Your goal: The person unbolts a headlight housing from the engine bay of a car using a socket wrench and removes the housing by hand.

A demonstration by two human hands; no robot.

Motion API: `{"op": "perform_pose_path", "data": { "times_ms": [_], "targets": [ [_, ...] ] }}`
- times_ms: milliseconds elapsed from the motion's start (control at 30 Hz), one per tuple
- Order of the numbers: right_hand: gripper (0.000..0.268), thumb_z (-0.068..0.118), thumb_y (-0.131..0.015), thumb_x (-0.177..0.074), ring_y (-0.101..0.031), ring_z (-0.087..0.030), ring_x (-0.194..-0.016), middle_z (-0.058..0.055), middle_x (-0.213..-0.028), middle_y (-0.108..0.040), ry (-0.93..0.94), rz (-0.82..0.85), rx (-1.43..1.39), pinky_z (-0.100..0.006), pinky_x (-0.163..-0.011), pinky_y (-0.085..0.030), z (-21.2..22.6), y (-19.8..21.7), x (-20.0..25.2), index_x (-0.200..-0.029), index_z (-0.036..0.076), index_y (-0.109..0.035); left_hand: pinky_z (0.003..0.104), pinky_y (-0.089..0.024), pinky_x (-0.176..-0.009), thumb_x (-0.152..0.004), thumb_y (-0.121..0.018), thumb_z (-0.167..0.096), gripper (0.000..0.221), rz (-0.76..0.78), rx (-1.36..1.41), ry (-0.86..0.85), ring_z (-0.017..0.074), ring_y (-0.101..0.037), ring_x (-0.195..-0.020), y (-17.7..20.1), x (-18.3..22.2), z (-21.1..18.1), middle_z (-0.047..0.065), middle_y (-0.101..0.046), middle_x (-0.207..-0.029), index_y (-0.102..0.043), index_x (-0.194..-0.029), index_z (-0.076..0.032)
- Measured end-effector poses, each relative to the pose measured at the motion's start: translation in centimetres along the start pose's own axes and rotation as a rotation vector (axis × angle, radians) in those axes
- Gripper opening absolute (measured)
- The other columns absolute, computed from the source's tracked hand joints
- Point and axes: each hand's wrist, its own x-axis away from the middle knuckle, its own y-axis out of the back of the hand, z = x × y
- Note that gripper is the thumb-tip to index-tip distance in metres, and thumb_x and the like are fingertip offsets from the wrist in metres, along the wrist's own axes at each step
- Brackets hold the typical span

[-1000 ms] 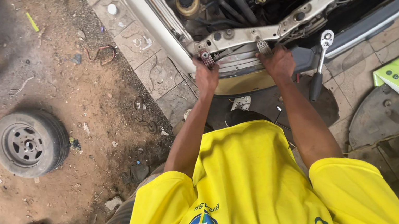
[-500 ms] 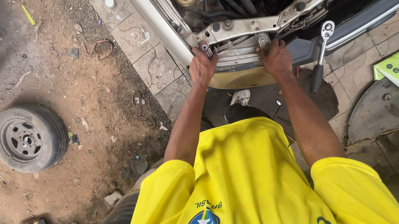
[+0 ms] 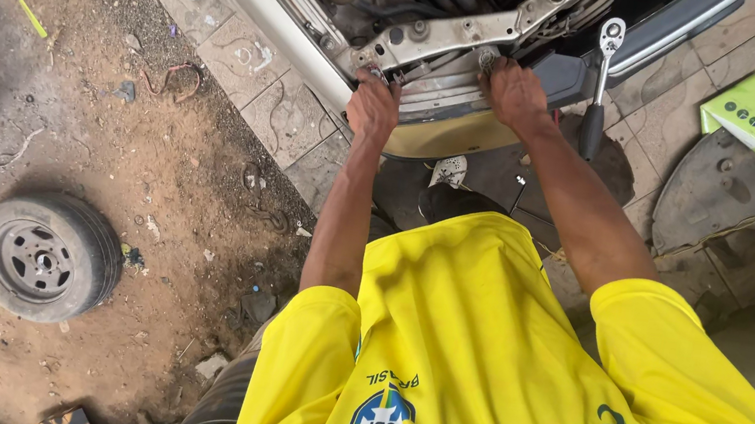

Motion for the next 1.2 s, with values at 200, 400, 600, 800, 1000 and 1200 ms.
{"op": "perform_pose_path", "data": {
  "times_ms": [200,400,600,800,1000,1200],
  "targets": [
    [0.052,0.031,-0.047,-0.103,-0.068,-0.04,-0.091,-0.027,-0.11,-0.067,0.206,-0.12,0.168,-0.05,-0.081,-0.054,-2.0,-0.9,-2.1,-0.131,-0.012,-0.053,0.047,-0.058,-0.077,-0.093,-0.065,-0.04,0.065,-0.103,0.057,0.031,0.0408,-0.074,-0.086,-0.4,1.1,-1.1,0.025,-0.074,-0.091,-0.039,-0.122,0.012],
    [0.048,0.041,-0.047,-0.112,-0.069,-0.044,-0.094,-0.027,-0.105,-0.07,0.107,0.001,0.06,-0.052,-0.085,-0.055,-0.6,2.3,-0.5,-0.116,-0.004,-0.062,0.049,-0.058,-0.076,-0.093,-0.067,-0.039,0.06,-0.061,0.103,-0.004,0.0418,-0.073,-0.088,0.7,0.9,-0.7,0.025,-0.075,-0.092,-0.045,-0.118,0.01],
    [0.051,0.042,-0.049,-0.111,-0.07,-0.043,-0.094,-0.028,-0.104,-0.07,0.035,0.058,0.027,-0.05,-0.083,-0.056,0.5,3.9,-0.1,-0.116,-0.007,-0.061,0.049,-0.058,-0.077,-0.092,-0.068,-0.041,0.06,-0.011,0.108,-0.012,0.0418,-0.074,-0.087,1.1,0.4,-0.2,0.025,-0.074,-0.092,-0.047,-0.119,0.008],
    [0.048,0.041,-0.051,-0.108,-0.069,-0.043,-0.092,-0.026,-0.107,-0.069,0.118,-0.062,0.029,-0.052,-0.08,-0.055,0.2,2.9,-0.3,-0.12,-0.005,-0.058,0.051,-0.058,-0.075,-0.091,-0.07,-0.043,0.064,-0.043,0.109,0.052,0.0438,-0.073,-0.085,1.1,2.6,-0.2,0.026,-0.073,-0.089,-0.045,-0.116,0.01],
    [0.046,0.039,-0.05,-0.111,-0.069,-0.042,-0.089,-0.026,-0.104,-0.068,0.084,0.021,0.043,-0.051,-0.08,-0.056,0.3,3.2,1.1,-0.116,-0.006,-0.057,0.05,-0.058,-0.067,-0.093,-0.068,-0.043,0.057,-0.073,0.102,-0.024,0.0429,-0.073,-0.076,1.0,4.3,0.4,0.025,-0.073,-0.081,-0.046,-0.11,0.006],
    [0.045,0.041,-0.056,-0.107,-0.071,-0.042,-0.082,-0.025,-0.099,-0.07,0.181,-0.073,0.003,-0.051,-0.074,-0.058,1.3,2.2,4.3,-0.112,-0.004,-0.06,0.048,-0.059,-0.056,-0.094,-0.065,-0.043,0.056,0.032,0.073,0.082,0.0383,-0.073,-0.065,1.1,5.9,2.4,0.024,-0.071,-0.075,-0.044,-0.114,0.005]
  ]
}}
